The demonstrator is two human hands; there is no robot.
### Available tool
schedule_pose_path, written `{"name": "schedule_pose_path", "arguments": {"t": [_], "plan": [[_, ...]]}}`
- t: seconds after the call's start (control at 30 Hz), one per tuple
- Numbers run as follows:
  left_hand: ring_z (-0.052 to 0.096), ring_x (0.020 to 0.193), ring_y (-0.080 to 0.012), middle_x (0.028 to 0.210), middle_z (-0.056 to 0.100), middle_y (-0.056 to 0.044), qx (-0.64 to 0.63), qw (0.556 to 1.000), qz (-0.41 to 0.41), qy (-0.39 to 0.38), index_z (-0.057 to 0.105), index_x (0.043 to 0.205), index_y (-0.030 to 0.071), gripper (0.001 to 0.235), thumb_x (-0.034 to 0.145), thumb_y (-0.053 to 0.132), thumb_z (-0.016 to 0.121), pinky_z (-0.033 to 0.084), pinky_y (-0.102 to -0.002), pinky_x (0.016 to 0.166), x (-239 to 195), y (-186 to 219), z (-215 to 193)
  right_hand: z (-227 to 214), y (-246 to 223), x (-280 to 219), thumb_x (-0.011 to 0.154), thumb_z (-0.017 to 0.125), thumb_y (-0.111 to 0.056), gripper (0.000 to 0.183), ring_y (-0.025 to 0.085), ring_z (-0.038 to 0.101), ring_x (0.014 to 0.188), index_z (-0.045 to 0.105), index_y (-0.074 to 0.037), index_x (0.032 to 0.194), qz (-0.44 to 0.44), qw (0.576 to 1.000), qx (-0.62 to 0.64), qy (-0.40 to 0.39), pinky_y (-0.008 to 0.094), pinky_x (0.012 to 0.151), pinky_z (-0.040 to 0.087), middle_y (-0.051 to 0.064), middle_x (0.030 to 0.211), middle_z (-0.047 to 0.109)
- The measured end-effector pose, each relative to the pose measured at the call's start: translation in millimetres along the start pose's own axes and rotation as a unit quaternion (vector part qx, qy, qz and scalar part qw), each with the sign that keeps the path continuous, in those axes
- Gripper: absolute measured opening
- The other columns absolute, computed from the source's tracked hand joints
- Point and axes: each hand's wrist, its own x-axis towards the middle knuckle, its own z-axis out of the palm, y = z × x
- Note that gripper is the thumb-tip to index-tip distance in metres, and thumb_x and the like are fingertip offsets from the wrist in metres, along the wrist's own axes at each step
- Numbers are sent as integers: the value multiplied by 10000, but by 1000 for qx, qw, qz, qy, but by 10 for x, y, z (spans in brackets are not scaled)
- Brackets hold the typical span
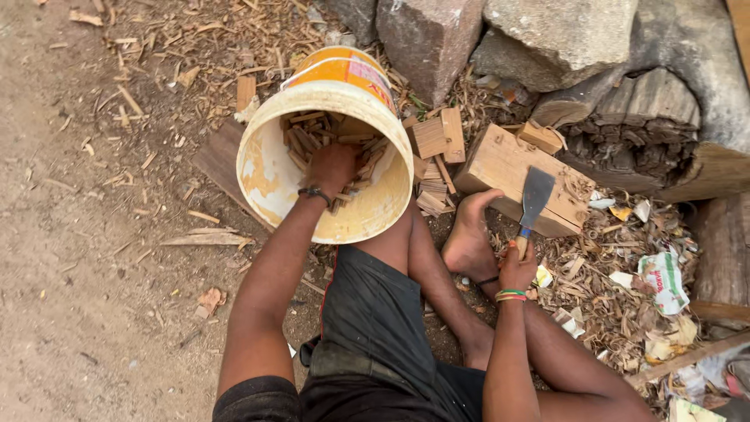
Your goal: The person sits on the ground and repeatedly splits small wooden blocks into thin slivers using a chisel and a wooden block as a base. The person places the resulting slivers into a nearby bucket.
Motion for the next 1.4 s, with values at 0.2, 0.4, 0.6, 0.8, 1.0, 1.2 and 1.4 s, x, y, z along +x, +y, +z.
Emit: {"name": "schedule_pose_path", "arguments": {"t": [0.2, 0.4, 0.6, 0.8, 1.0, 1.2, 1.4], "plan": [[719, 873, -345, 945, 752, -153, -68, 997, 34, 9, 786, 1057, 190, 345, 819, 438, 751, 560, -490, 769, -77, 97, -265, 19, -79, -22, 1013, 628, -170, 177, 73, 505, 515, 629, -27, 1116, 6, 1000, 8, 0, 249, 446, 388, 8, 700, 592], [711, 940, -360, 1011, 761, -157, -92, 989, 53, 106, 802, 1055, 143, 285, 820, 303, 782, 554, -479, 797, -278, 259, -491, -5, -9, -25, 1003, 648, -171, 223, 65, 515, 533, 629, -26, 1171, 6, 1000, 8, 6, 242, 462, 410, -1, 707, 599], [739, 1036, -308, 1160, 756, -150, -300, 915, 128, 236, 751, 1192, 63, 250, 960, 145, 710, 576, -394, 910, -741, 263, -1153, 13, 192, 84, 1027, 669, -174, 230, 64, 505, 547, 609, -6, 1172, -27, 999, 29, -6, 248, 464, 401, -6, 720, 583], [743, 996, -169, 1129, 761, -112, -591, 793, 40, 143, 670, 1270, 13, 284, 1022, 148, 636, 613, -321, 850, -1391, 316, -1160, -10, 35, 22, 979, 639, -136, 239, 70, 504, 501, 626, -45, 1200, -22, 999, 24, 7, 247, 441, 398, 6, 690, 595], [748, 840, -126, 1002, 769, -117, -596, 794, 104, 58, 729, 1173, -37, 292, 975, 178, 736, 630, -293, 736, -1567, 716, -841, -43, 137, 61, 1040, 634, -141, 125, 71, 521, 547, 605, -27, 1080, -19, 998, 57, -22, 242, 471, 405, 6, 727, 590], [741, 722, -88, 928, 781, -113, -575, 804, 152, 30, 684, 1224, -30, 351, 916, 98, 791, 602, -241, 610, -1364, 1401, -672, -73, 126, 11, 1027, 655, -166, 259, 65, 519, 547, 578, -9, 1217, -5, 999, 47, -10, 238, 464, 411, -11, 733, 601], [694, 755, -88, 990, 730, -106, -722, 669, 167, -64, 575, 1324, -34, 429, 938, 25, 754, 567, -228, 600, -1149, 2048, -275, -25, 195, 3, 1002, 678, -176, 477, 65, 500, 543, 562, 0, 1430, 10, 999, 35, 16, 243, 468, 410, 5, 722, 593]]}}
